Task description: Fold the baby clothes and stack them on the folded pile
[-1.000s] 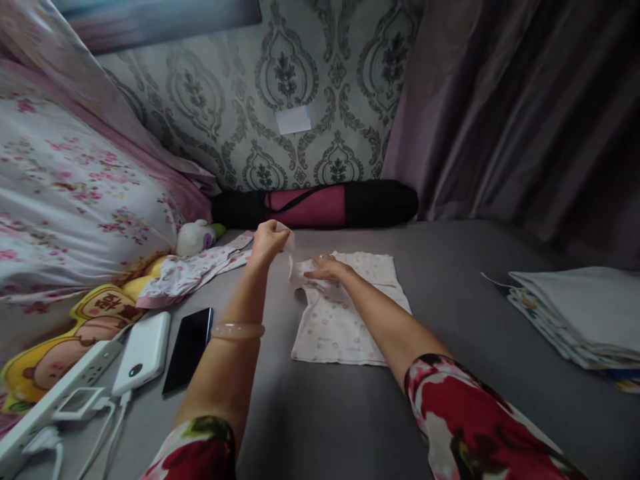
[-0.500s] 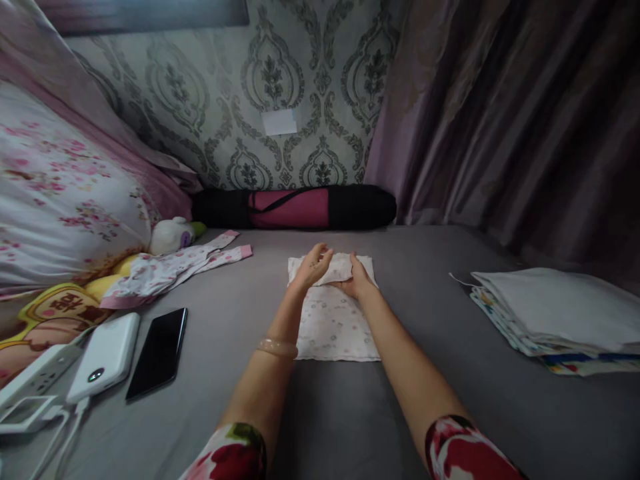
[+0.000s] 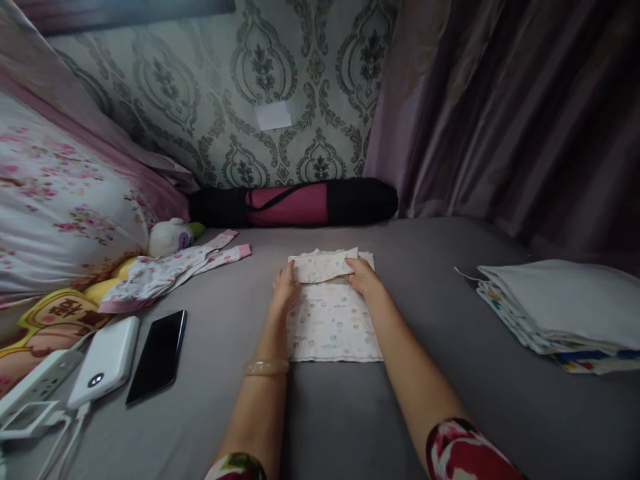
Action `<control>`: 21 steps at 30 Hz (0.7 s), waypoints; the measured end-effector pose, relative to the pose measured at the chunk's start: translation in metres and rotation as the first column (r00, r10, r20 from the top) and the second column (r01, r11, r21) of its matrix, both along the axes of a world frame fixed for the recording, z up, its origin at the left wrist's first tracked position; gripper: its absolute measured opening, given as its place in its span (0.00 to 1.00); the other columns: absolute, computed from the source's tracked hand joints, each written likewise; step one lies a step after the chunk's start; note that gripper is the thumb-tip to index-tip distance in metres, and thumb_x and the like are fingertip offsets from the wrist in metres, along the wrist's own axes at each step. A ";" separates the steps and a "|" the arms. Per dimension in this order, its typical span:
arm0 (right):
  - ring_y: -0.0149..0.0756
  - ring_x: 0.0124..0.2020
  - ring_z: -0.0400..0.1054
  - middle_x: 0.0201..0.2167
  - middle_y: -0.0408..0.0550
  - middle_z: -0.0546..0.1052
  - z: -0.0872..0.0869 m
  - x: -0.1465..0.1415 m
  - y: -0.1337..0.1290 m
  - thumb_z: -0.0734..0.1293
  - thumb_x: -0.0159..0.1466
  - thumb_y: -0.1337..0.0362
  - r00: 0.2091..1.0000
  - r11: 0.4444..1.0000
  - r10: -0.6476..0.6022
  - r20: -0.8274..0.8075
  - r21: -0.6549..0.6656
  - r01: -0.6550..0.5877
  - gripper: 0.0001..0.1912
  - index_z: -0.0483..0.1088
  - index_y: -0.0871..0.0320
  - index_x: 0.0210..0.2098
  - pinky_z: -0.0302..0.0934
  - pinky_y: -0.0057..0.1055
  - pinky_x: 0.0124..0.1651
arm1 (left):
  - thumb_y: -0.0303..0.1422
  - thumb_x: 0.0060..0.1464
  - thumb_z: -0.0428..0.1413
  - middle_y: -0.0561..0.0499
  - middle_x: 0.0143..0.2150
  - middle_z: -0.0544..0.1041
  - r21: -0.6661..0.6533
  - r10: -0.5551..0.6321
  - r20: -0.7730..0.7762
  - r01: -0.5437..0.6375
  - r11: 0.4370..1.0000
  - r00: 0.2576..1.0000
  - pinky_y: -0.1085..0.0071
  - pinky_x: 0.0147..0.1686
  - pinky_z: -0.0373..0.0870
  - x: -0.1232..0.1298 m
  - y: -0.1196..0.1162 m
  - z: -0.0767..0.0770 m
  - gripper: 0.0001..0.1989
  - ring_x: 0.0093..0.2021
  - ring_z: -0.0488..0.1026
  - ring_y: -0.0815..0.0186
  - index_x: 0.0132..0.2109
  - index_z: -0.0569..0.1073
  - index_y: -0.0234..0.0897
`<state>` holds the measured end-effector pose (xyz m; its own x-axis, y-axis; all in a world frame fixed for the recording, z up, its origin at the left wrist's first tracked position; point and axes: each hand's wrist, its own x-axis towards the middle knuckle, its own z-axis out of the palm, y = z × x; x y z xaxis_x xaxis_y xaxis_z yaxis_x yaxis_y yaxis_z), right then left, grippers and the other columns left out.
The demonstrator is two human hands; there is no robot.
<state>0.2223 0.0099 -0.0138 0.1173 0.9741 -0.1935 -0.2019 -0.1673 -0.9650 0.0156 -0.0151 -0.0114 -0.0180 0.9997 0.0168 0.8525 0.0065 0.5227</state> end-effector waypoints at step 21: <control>0.43 0.63 0.60 0.61 0.65 0.67 -0.002 0.013 -0.018 0.52 0.62 0.79 0.281 0.935 -0.342 0.897 0.355 0.007 0.29 0.61 0.73 0.62 0.53 0.36 0.64 | 0.26 0.54 0.50 0.38 0.60 0.71 0.033 0.068 -0.162 -0.064 0.997 0.984 0.61 0.57 0.64 -0.007 0.000 0.026 0.25 0.62 0.66 0.54 0.59 0.67 0.34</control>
